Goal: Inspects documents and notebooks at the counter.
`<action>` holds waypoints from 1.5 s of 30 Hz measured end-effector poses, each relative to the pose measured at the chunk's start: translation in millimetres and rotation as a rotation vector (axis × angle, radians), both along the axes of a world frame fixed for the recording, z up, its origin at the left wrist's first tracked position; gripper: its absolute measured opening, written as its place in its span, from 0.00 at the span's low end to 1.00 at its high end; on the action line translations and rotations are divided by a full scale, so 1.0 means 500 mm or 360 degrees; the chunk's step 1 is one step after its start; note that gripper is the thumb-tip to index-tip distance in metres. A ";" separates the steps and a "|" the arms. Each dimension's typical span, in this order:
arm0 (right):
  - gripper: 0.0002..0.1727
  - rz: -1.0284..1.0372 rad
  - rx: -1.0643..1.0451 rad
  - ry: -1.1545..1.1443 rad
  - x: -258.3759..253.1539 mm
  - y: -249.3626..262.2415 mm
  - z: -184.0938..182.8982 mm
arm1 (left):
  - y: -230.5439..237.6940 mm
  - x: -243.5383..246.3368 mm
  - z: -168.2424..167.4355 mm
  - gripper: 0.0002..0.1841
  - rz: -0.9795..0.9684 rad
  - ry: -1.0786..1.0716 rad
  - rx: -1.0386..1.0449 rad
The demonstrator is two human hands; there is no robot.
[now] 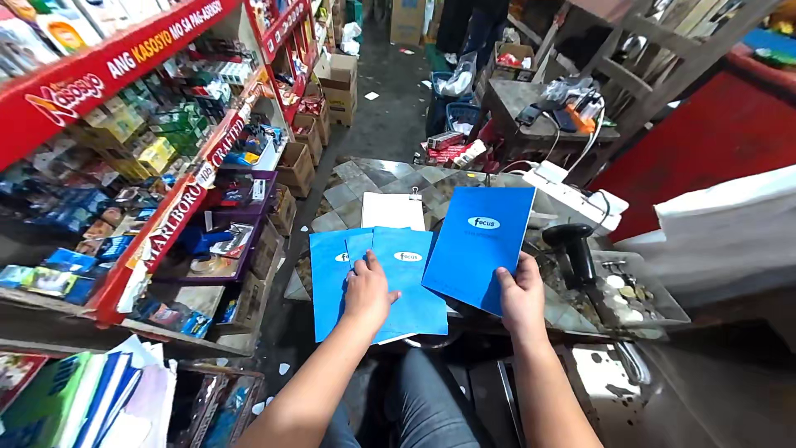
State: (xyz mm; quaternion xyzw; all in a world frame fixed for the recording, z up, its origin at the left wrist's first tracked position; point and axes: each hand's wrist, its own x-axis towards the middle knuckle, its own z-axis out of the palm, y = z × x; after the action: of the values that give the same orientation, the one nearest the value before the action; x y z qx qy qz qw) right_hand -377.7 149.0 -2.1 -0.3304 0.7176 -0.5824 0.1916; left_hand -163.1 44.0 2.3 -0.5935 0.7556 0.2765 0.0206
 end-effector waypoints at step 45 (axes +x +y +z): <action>0.29 0.1608 -0.0385 0.1126 0.279 0.088 -0.006 | 0.151 0.227 -0.059 0.44 0.0670 0.2390 0.0317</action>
State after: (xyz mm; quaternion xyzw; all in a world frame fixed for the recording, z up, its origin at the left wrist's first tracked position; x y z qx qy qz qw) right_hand -238.2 193.2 -5.4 -0.8208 0.4218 -0.3524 0.1554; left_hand -49.8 119.6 -27.4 -0.3739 0.4105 0.6681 -0.4952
